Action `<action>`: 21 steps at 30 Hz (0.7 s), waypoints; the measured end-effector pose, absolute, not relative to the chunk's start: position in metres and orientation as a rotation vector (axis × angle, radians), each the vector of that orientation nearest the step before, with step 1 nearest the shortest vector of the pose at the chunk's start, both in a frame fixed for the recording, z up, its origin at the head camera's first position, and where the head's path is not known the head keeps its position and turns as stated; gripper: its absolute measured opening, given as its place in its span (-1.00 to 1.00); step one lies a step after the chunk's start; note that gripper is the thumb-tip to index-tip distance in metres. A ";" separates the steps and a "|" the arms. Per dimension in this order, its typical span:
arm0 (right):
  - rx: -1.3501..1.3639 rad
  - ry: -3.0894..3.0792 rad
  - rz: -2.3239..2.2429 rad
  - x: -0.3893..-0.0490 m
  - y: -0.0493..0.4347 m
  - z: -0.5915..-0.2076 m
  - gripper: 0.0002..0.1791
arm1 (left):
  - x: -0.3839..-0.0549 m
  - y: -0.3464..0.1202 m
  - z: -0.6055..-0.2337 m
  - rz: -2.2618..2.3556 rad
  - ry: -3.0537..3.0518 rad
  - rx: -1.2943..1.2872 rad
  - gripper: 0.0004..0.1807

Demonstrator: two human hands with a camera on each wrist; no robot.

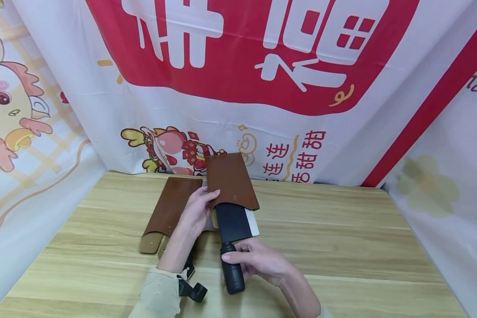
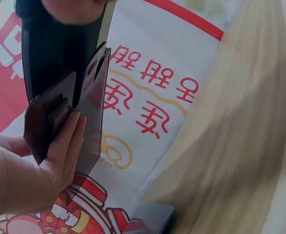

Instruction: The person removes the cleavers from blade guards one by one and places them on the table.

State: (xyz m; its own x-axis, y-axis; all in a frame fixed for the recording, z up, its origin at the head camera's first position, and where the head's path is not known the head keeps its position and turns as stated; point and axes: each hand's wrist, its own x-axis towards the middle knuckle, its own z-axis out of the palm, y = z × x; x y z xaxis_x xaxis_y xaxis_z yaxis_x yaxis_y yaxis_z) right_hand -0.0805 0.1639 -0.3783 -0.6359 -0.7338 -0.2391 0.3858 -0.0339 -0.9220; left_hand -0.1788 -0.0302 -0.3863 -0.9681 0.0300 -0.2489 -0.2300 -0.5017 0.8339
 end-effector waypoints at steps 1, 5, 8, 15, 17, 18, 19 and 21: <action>-0.391 1.439 -1.773 -0.080 0.164 -0.378 -0.80 | -0.179 -0.031 -0.386 2.588 1.480 -0.296 -0.55; -0.404 1.426 -1.757 -0.078 0.164 -0.378 -0.80 | -0.181 -0.036 -0.386 2.599 1.487 -0.284 -0.56; -0.424 1.409 -1.748 -0.077 0.163 -0.377 -0.79 | -0.181 -0.040 -0.386 2.593 1.492 -0.303 -0.54; -0.438 1.411 -1.689 -0.073 0.161 -0.375 -0.78 | -0.186 -0.047 -0.387 2.580 1.518 -0.326 -0.52; -0.435 1.426 -1.679 -0.071 0.161 -0.373 -0.78 | -0.187 -0.048 -0.387 2.577 1.524 -0.331 -0.52; -0.434 1.436 -1.675 -0.070 0.161 -0.371 -0.78 | -0.187 -0.048 -0.387 2.575 1.527 -0.332 -0.53; -0.432 1.446 -1.673 -0.068 0.161 -0.370 -0.77 | -0.187 -0.048 -0.387 2.574 1.527 -0.335 -0.53; -0.425 1.488 -1.668 -0.065 0.162 -0.365 -0.76 | -0.188 -0.048 -0.388 2.575 1.522 -0.333 -0.53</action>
State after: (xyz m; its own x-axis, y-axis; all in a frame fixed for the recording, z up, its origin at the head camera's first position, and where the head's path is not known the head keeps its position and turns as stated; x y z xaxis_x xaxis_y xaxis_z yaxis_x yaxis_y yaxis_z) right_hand -0.0652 0.1621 -0.3652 -0.5901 -0.7598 -0.2728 0.3574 0.0572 -0.9322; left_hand -0.1878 -0.0481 -0.3880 -0.9670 0.0015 -0.2549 -0.2241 -0.4817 0.8472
